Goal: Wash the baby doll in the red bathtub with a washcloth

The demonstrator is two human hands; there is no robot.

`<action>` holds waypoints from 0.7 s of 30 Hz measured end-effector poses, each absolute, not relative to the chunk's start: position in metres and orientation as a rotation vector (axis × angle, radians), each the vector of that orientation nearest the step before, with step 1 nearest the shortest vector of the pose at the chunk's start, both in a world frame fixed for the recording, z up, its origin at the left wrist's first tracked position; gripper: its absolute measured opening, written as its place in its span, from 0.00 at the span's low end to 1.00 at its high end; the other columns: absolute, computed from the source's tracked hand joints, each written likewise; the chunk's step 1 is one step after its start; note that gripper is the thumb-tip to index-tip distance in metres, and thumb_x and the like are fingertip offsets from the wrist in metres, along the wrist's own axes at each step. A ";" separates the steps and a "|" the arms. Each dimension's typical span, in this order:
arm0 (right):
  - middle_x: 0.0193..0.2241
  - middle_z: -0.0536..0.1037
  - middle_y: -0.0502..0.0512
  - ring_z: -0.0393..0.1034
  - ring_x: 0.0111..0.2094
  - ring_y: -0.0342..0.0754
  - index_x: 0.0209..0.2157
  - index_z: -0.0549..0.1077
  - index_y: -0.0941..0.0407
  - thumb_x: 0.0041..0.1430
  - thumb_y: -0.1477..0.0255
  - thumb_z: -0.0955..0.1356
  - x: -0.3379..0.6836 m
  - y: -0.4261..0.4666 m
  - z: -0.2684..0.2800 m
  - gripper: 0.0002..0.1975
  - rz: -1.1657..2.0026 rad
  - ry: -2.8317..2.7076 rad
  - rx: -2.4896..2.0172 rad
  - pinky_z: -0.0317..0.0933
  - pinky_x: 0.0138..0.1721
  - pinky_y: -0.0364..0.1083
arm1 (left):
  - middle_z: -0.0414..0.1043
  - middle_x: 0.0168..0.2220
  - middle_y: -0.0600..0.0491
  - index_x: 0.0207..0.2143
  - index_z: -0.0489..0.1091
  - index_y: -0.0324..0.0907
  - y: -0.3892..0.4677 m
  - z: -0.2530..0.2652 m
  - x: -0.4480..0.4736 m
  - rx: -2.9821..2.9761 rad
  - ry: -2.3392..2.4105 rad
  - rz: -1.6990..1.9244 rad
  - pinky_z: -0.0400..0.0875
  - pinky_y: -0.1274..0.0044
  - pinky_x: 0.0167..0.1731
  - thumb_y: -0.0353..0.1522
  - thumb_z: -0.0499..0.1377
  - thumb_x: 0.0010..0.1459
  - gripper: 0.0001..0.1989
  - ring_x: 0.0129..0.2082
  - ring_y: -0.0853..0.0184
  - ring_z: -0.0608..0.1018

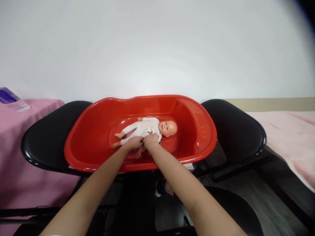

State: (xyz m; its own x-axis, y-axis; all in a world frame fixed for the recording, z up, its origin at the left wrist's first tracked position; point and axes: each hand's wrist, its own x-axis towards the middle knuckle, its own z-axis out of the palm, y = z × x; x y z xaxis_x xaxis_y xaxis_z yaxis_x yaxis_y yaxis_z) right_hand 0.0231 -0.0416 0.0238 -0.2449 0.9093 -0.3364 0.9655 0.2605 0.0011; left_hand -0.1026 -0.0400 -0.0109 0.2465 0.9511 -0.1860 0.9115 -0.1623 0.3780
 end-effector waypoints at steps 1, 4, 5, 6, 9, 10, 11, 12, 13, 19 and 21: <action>0.58 0.70 0.73 0.63 0.60 0.67 0.57 0.72 0.58 0.53 0.66 0.72 0.024 -0.042 0.025 0.29 -0.308 2.274 1.730 0.59 0.53 0.65 | 0.79 0.39 0.49 0.40 0.78 0.41 -0.038 -0.008 -0.106 2.144 1.715 0.145 0.69 0.72 0.43 0.38 0.50 0.61 0.18 0.40 0.59 0.79; 0.57 0.71 0.72 0.63 0.59 0.68 0.56 0.73 0.56 0.46 0.64 0.76 0.026 -0.044 0.028 0.33 -0.335 2.289 1.740 0.60 0.52 0.64 | 0.78 0.40 0.47 0.39 0.76 0.42 -0.034 -0.006 -0.116 2.156 1.925 0.222 0.70 0.70 0.41 0.39 0.48 0.61 0.18 0.40 0.56 0.79; 0.58 0.70 0.71 0.63 0.60 0.68 0.55 0.73 0.55 0.45 0.64 0.77 0.027 -0.044 0.030 0.34 -0.342 2.286 1.749 0.61 0.52 0.64 | 0.78 0.40 0.47 0.41 0.75 0.41 -0.033 -0.008 -0.119 2.127 2.004 0.237 0.70 0.69 0.40 0.40 0.49 0.61 0.18 0.39 0.56 0.79; 0.58 0.70 0.70 0.63 0.60 0.69 0.54 0.74 0.54 0.43 0.63 0.77 0.027 -0.045 0.031 0.34 -0.345 2.278 1.757 0.62 0.51 0.64 | 0.77 0.41 0.46 0.45 0.73 0.41 -0.031 -0.010 -0.122 2.101 2.052 0.256 0.70 0.69 0.41 0.40 0.50 0.60 0.18 0.39 0.55 0.79; 0.57 0.71 0.68 0.62 0.60 0.68 0.54 0.74 0.54 0.38 0.64 0.79 0.028 -0.046 0.034 0.37 -0.329 2.249 1.749 0.64 0.50 0.60 | 0.73 0.51 0.44 0.58 0.65 0.38 -0.028 -0.020 -0.127 2.126 2.065 0.334 0.67 0.69 0.50 0.39 0.55 0.58 0.27 0.49 0.55 0.75; 0.57 0.71 0.68 0.63 0.60 0.67 0.54 0.74 0.55 0.37 0.65 0.80 0.028 -0.047 0.034 0.38 -0.314 2.242 1.744 0.64 0.50 0.59 | 0.70 0.55 0.43 0.61 0.62 0.38 -0.028 -0.023 -0.129 2.156 2.063 0.337 0.65 0.69 0.54 0.39 0.56 0.57 0.29 0.53 0.54 0.73; 0.56 0.71 0.68 0.63 0.60 0.66 0.54 0.74 0.56 0.36 0.66 0.80 0.028 -0.047 0.034 0.39 -0.299 2.237 1.741 0.65 0.50 0.57 | 0.67 0.57 0.41 0.63 0.60 0.38 -0.028 -0.026 -0.130 2.178 2.076 0.317 0.62 0.68 0.56 0.38 0.56 0.58 0.31 0.56 0.54 0.70; 0.56 0.72 0.68 0.64 0.59 0.65 0.54 0.74 0.57 0.36 0.68 0.80 0.029 -0.047 0.034 0.39 -0.287 2.235 1.738 0.65 0.50 0.56 | 0.65 0.58 0.40 0.64 0.58 0.38 -0.029 -0.028 -0.131 2.183 2.103 0.271 0.60 0.66 0.58 0.38 0.56 0.58 0.32 0.58 0.52 0.68; 0.56 0.72 0.67 0.64 0.59 0.64 0.54 0.73 0.57 0.36 0.69 0.80 0.029 -0.047 0.033 0.39 -0.282 2.234 1.738 0.65 0.50 0.55 | 0.65 0.58 0.39 0.64 0.58 0.39 -0.030 -0.030 -0.132 2.168 2.138 0.210 0.60 0.64 0.58 0.36 0.56 0.59 0.31 0.58 0.51 0.67; 0.56 0.71 0.68 0.63 0.59 0.64 0.54 0.74 0.56 0.33 0.70 0.81 0.032 -0.048 0.034 0.41 -0.331 2.271 1.746 0.66 0.48 0.54 | 0.62 0.60 0.35 0.61 0.60 0.35 -0.040 -0.030 -0.141 2.028 2.238 -0.091 0.62 0.59 0.55 0.37 0.59 0.57 0.31 0.60 0.47 0.65; 0.56 0.71 0.68 0.63 0.59 0.64 0.53 0.74 0.56 0.34 0.69 0.81 0.032 -0.049 0.035 0.40 -0.336 2.277 1.746 0.66 0.48 0.54 | 0.64 0.59 0.34 0.58 0.63 0.33 -0.041 -0.030 -0.142 2.027 2.256 -0.133 0.61 0.59 0.56 0.37 0.58 0.59 0.28 0.60 0.48 0.65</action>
